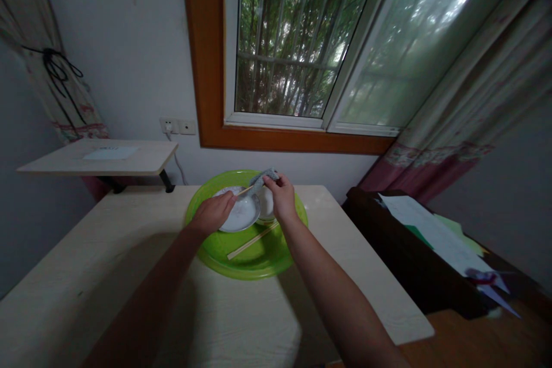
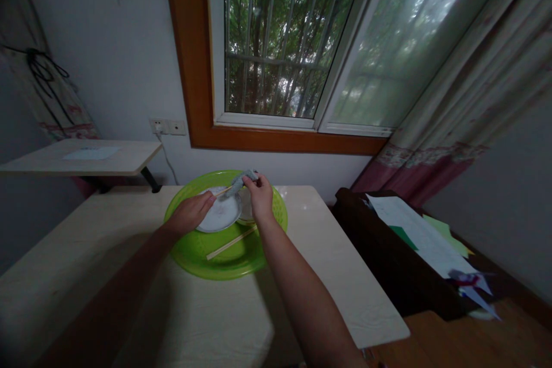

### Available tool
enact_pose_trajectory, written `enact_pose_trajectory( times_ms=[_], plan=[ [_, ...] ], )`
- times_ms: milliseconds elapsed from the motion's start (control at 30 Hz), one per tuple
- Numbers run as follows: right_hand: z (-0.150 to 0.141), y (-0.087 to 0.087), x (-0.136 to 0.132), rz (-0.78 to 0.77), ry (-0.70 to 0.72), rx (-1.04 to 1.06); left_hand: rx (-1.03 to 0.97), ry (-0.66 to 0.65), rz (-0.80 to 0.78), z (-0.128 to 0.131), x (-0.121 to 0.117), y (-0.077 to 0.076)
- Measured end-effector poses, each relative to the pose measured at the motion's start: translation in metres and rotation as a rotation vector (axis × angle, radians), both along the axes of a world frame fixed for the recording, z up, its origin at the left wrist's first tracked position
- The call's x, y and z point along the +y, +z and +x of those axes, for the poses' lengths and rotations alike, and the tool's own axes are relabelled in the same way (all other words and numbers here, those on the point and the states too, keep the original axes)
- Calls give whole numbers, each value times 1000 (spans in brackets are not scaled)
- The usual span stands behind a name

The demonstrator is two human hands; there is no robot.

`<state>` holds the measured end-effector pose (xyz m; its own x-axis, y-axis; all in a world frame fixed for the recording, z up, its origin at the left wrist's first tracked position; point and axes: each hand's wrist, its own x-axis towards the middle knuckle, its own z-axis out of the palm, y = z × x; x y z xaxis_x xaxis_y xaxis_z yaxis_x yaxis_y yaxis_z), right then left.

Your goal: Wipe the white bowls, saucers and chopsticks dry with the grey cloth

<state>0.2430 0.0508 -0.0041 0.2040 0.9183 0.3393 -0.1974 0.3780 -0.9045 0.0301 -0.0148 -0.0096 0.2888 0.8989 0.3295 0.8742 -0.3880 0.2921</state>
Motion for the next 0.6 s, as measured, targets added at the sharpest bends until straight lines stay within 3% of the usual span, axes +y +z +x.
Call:
enact_pose_trajectory(
  times_ms=[333, 600],
  plan=[
    [8, 4, -1, 48, -172, 25, -65, 9, -43, 0, -1, 3],
    [9, 4, -1, 62, -179, 3, -488, 66, -96, -10, 5, 4]
  ],
)
